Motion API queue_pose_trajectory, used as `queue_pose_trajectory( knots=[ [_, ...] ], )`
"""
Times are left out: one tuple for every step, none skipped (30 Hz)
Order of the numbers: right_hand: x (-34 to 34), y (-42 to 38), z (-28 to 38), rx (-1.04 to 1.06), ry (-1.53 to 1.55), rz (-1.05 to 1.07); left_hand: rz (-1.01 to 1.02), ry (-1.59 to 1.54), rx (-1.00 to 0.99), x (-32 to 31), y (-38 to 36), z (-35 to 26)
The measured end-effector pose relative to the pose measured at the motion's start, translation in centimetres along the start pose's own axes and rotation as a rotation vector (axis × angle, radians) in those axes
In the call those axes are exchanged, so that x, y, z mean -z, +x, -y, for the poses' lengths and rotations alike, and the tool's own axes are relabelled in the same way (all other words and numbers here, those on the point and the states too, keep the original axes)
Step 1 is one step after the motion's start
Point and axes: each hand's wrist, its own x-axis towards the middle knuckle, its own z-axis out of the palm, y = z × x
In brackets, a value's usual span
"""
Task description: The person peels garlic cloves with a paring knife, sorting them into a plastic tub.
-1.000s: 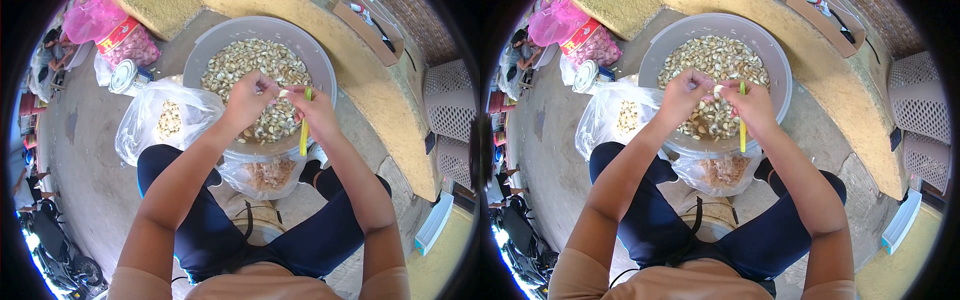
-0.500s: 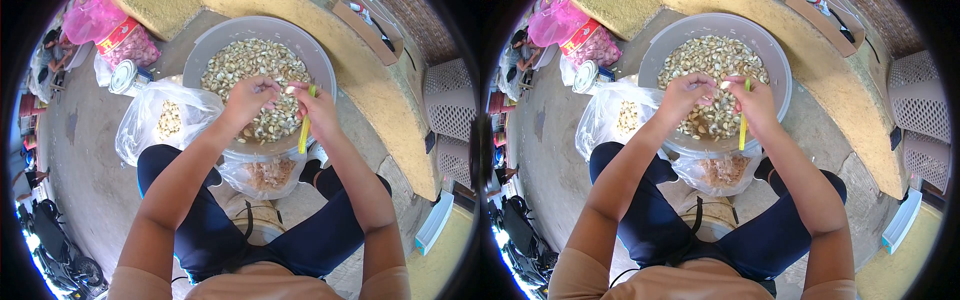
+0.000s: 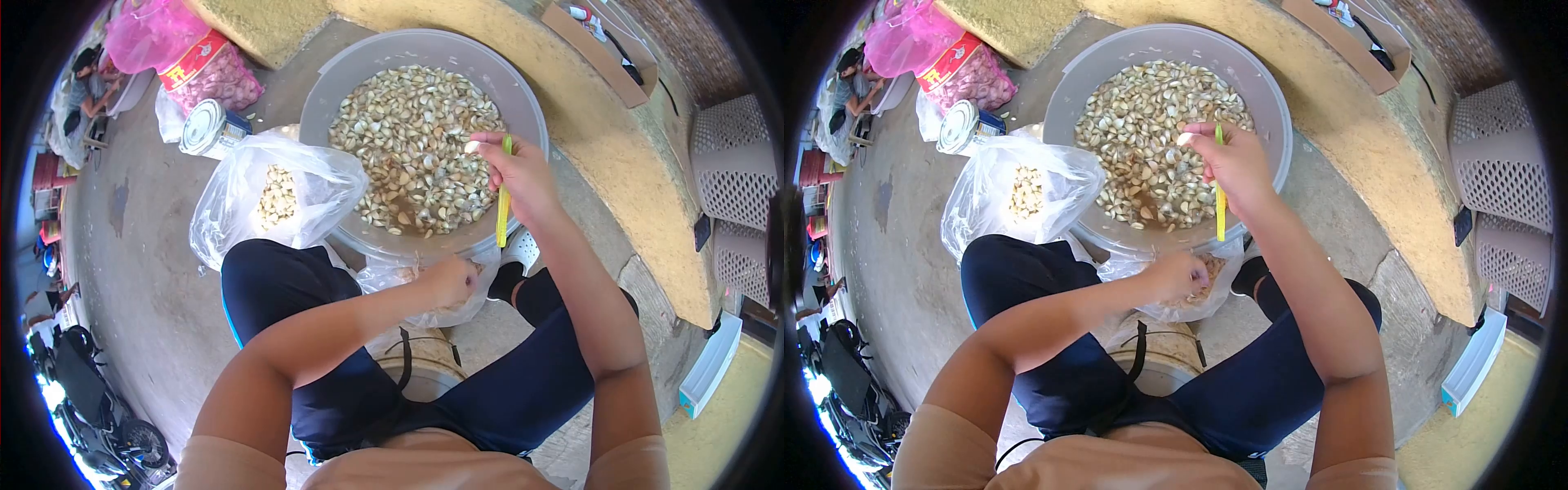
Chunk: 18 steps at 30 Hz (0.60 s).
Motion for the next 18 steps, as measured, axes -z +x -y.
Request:
queue_pose_trajectory(
  knots=[
    [-0.2, -0.3, 0.5, -0.023, -0.028, 0.005, 0.118, 0.018, 0.028, -1.0, 0.1, 0.7],
    [-0.3, -0.5, 0.7, -0.048, -0.056, 0.009, 0.202, 0.061, -0.004, -2.1, 0.4, 1.9],
    [-0.3, -0.5, 0.6, -0.058, -0.064, 0.014, 0.284, 0.104, -0.036, -3.4, 1.0, 3.7],
    [-0.2, -0.3, 0.3, -0.067, -0.073, 0.019, 0.365, 0.148, -0.068, -4.5, 1.4, 5.1],
    [-0.1, -0.1, 0.1, -0.075, -0.082, 0.024, 0.294, 0.124, -0.072, -5.1, 1.2, 6.1],
    [0.1, 0.1, -0.1, -0.077, -0.085, 0.026, 0.224, 0.100, -0.076, -5.3, 0.5, 6.7],
    [0.4, 0.3, -0.5, -0.081, -0.088, 0.028, 0.155, 0.074, -0.080, -5.6, 0.2, 7.1],
    [0.7, 0.5, -0.9, -0.085, -0.091, 0.031, 0.187, 0.096, -0.082, -5.8, 0.4, 7.5],
    [0.8, 0.6, -1.3, -0.100, -0.135, 0.028, 0.219, 0.118, -0.083, -5.4, 0.6, 7.5],
    [1.0, 0.7, -1.7, -0.115, -0.179, 0.025, 0.251, 0.141, -0.085, -5.2, 0.7, 7.5],
    [1.2, 0.9, -2.1, -0.129, -0.223, 0.022, 0.212, 0.148, -0.097, -5.3, 0.6, 7.3],
    [1.4, 1.2, -2.9, -0.135, -0.402, 0.031, 0.172, 0.154, -0.108, -5.4, 0.5, 7.2],
    [1.5, 1.6, -3.8, -0.139, -0.581, 0.041, 0.131, 0.161, -0.119, -5.4, 0.3, 7.0],
    [1.5, 2.0, -4.8, -0.140, -0.758, 0.051, 0.189, 0.195, -0.084, -5.2, 0.3, 6.8],
    [1.4, 2.2, -5.7, -0.081, -0.882, 0.065, 0.248, 0.229, -0.049, -4.7, 0.4, 6.2],
    [1.3, 2.1, -6.7, -0.022, -1.005, 0.079, 0.307, 0.263, -0.015, -4.4, 0.5, 5.8],
    [1.1, 2.0, -7.7, 0.037, -1.127, 0.092, 0.316, 0.277, -0.025, -4.2, 0.3, 5.5],
    [1.0, 1.9, -8.6, -0.008, -1.163, 0.128, 0.328, 0.291, -0.036, -4.1, 0.2, 5.4]
  ],
)
